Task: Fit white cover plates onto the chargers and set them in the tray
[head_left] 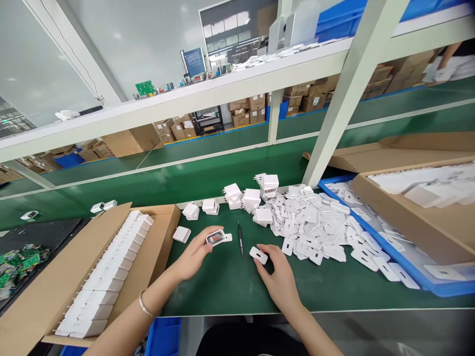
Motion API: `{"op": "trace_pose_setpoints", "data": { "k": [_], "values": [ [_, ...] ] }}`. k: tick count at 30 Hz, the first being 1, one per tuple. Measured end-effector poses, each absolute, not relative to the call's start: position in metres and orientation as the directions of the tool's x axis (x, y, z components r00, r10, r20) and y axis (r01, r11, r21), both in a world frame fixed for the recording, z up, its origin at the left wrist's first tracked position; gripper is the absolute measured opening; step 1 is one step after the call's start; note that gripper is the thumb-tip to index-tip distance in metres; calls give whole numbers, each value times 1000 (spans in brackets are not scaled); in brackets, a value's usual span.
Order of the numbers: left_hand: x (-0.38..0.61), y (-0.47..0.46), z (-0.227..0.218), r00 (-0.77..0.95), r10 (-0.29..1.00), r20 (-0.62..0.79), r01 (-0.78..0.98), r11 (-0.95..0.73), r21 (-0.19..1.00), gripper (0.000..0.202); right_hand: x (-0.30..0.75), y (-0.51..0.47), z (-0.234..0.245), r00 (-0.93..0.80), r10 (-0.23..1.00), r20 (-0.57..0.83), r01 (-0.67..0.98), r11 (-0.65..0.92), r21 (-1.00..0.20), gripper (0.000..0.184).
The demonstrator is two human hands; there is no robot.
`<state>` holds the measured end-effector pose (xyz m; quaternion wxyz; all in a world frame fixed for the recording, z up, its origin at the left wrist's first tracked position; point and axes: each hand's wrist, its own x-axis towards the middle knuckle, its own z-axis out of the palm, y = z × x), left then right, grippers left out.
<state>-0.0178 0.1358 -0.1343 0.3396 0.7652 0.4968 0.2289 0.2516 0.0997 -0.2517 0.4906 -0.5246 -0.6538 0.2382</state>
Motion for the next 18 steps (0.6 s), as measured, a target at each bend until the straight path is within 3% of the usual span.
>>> {"op": "trace_pose_setpoints", "data": {
  "k": [3, 6, 14, 18],
  "values": [
    [-2, 107, -113, 499, 866, 29, 333, -222, 916, 48, 253, 99, -245, 68, 952, 297, 286, 267, -920, 23],
    [11, 89, -98, 560, 828, 34, 223, -190, 956, 51, 253, 97, -231, 69, 968, 241, 158, 228, -961, 24],
    [24, 76, -91, 585, 811, -36, 165, -75, 983, 50, 251, 78, -164, -33, 915, 402, -152, 393, -907, 19],
    [30, 75, -92, 591, 807, -16, 147, -88, 985, 48, 245, 71, -147, -146, 877, 458, -155, 437, -886, 25]
  ]
}}
